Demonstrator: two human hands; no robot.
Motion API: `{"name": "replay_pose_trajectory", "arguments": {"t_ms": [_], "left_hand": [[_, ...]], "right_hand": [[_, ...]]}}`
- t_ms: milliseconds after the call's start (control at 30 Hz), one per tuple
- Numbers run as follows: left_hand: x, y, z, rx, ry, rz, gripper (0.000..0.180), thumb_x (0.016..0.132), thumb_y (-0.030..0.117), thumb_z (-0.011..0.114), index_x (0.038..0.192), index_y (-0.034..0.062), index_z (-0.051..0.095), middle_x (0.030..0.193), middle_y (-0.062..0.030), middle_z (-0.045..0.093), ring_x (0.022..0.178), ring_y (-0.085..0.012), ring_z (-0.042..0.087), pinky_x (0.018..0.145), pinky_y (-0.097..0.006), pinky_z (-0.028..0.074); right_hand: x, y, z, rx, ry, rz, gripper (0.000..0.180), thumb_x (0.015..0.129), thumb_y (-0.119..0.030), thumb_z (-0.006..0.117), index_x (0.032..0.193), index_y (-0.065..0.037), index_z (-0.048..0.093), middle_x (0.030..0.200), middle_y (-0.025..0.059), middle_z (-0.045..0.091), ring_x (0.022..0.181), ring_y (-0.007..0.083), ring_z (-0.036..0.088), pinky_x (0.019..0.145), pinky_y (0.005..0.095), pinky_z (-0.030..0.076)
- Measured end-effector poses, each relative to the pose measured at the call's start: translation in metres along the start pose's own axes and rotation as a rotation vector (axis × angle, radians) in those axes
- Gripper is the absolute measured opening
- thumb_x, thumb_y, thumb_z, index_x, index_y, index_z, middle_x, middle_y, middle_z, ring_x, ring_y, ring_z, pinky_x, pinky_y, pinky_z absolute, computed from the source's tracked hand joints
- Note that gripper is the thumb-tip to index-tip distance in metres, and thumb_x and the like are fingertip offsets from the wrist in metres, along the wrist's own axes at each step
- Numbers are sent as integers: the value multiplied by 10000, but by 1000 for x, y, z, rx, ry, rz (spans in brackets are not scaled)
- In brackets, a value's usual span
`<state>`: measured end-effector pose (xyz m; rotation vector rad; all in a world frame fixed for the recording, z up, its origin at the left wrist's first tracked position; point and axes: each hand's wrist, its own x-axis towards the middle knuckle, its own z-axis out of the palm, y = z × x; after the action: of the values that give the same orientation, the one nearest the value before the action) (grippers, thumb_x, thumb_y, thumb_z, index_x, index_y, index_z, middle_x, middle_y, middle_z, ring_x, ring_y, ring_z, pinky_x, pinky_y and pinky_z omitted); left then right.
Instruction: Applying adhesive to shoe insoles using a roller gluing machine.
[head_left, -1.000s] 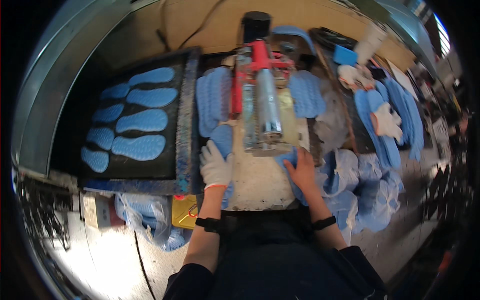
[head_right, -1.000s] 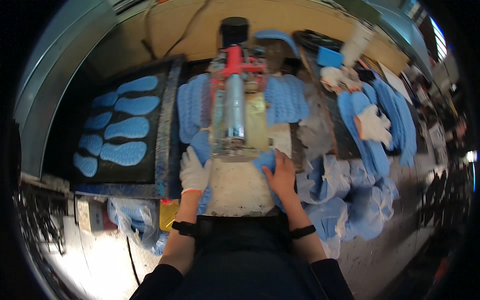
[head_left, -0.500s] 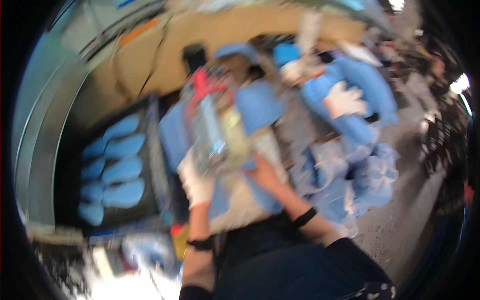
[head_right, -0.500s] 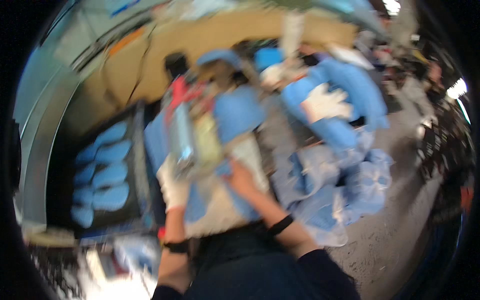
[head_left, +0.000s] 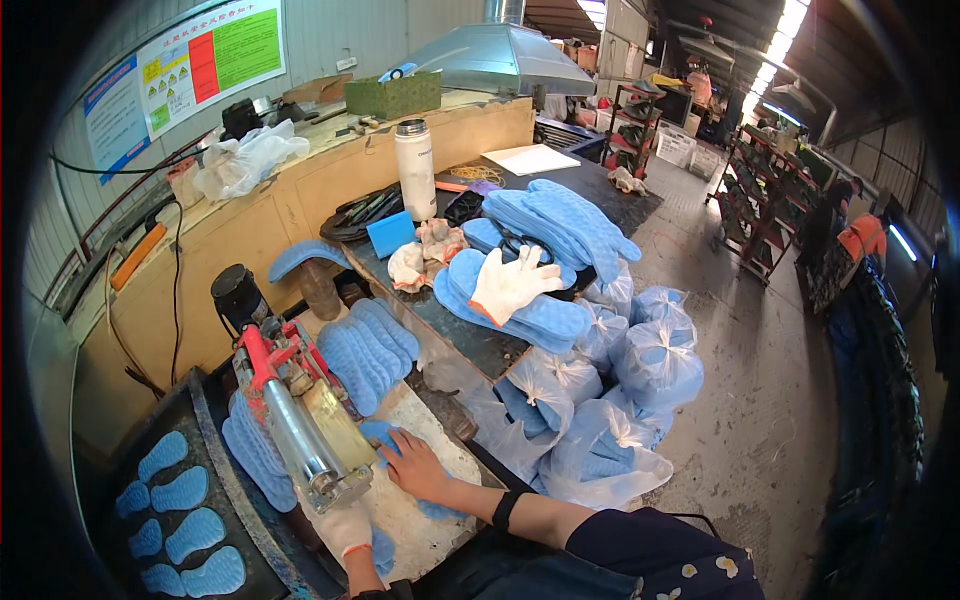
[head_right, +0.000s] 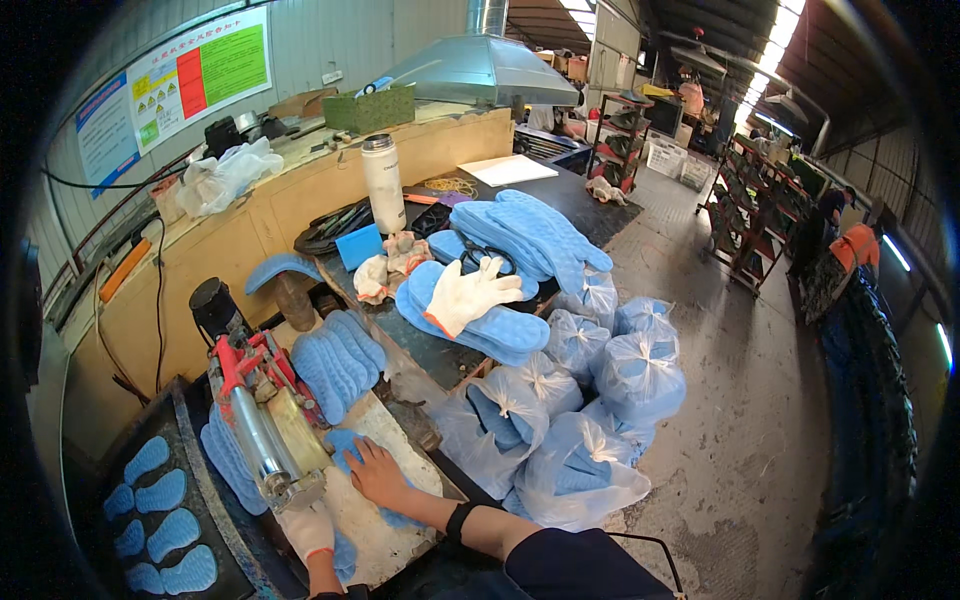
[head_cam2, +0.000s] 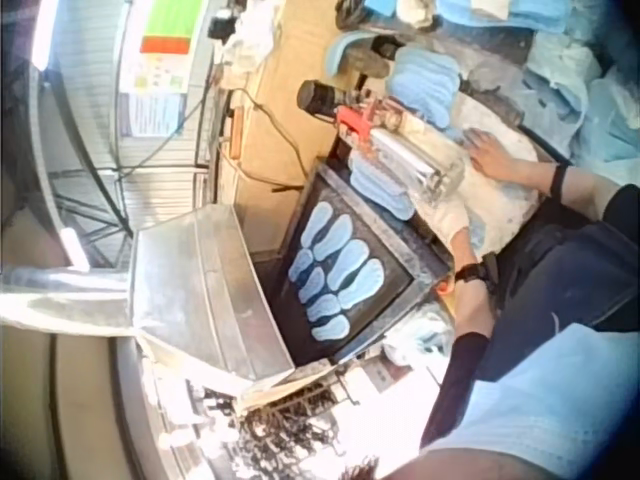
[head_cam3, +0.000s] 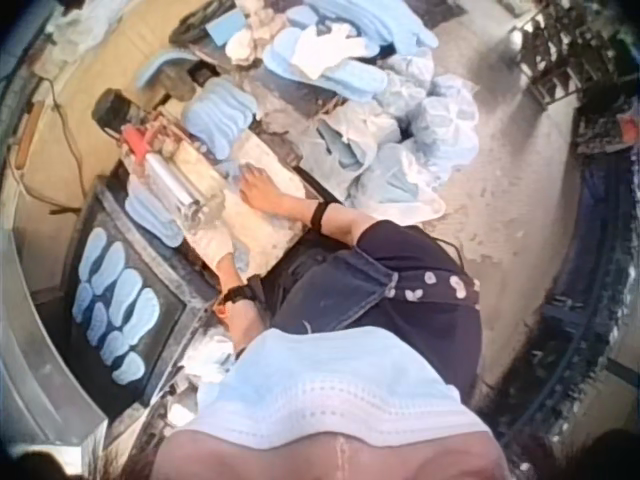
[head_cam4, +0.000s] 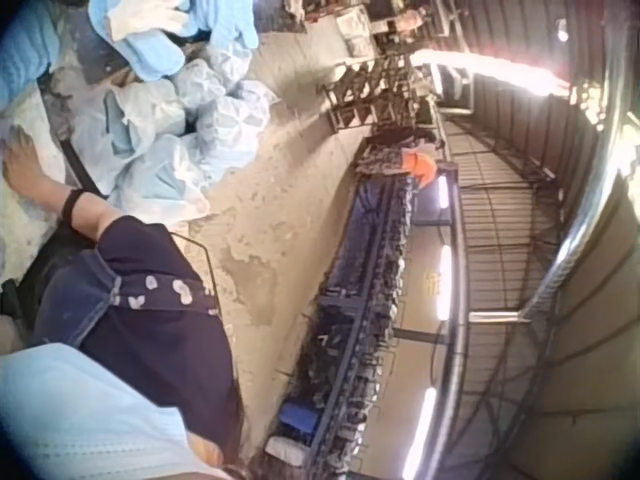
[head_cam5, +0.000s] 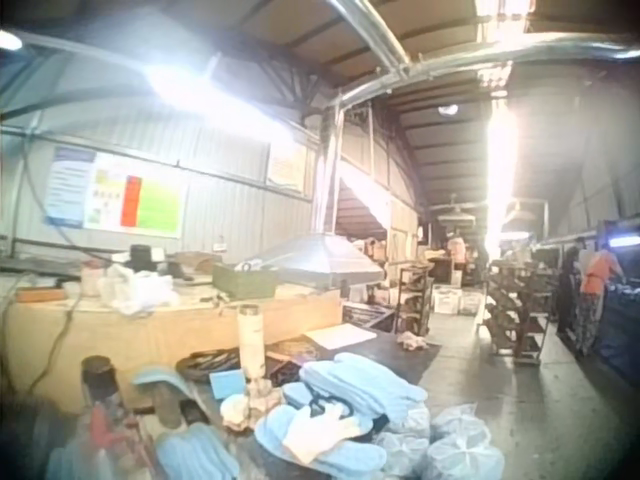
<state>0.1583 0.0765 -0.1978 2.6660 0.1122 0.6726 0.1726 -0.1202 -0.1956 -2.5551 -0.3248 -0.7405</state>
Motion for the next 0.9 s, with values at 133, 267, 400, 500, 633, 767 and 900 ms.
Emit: {"name": "replay_pose_trajectory", "arguments": {"t_ms": [133,267,400,500,633,767,900], "left_hand": [[7,33,-21,13,-121,10,419,849,181,558,1212,-27,582,1212,-264,581,1152,-428,511,1014,-505,388],[5,47,-40,153,-350,-72,429,857,209,552,1210,-34,582,1213,-258,584,1137,-431,519,1003,-503,396],[-4,-3,11,4,41,19,553,833,202,627,1302,-39,463,1305,-240,502,1227,-387,460,1066,-450,355],[-5,-5,15,0,11,21,547,833,188,625,1304,-39,461,1318,-250,489,1233,-391,455,1070,-451,349],[-2,1,6,127,111,143,377,873,208,516,1160,-16,613,1213,-271,575,1127,-426,525,994,-507,394],[6,24,-22,160,12,118,382,881,218,513,1165,-20,607,1208,-267,580,1131,-425,526,996,-504,396],[7,53,-48,203,-122,78,391,892,231,508,1172,-25,599,1202,-263,585,1136,-423,528,1000,-499,399]], "right_hand": [[-3,7,-3,32,-23,27,486,813,-197,621,1274,-67,540,1351,214,460,1230,379,459,950,466,431],[-3,3,-6,34,-19,43,497,807,-193,620,1281,-69,534,1350,214,460,1224,383,462,948,467,433],[-5,2,-2,37,-11,30,506,800,-191,619,1283,-70,530,1339,210,469,1218,379,467,943,470,438],[-5,4,-3,43,-9,34,498,800,-195,620,1275,-72,534,1332,207,476,1215,376,469,938,469,440],[-4,2,-5,52,-1,30,487,802,-200,622,1265,-75,535,1326,204,481,1212,376,470,934,467,442],[-6,6,0,43,-11,52,482,825,-204,606,1290,-105,525,1344,188,471,1224,371,474,954,467,433],[-7,8,2,61,5,51,470,823,-209,603,1275,-100,527,1343,193,470,1224,375,471,954,473,426]]}}
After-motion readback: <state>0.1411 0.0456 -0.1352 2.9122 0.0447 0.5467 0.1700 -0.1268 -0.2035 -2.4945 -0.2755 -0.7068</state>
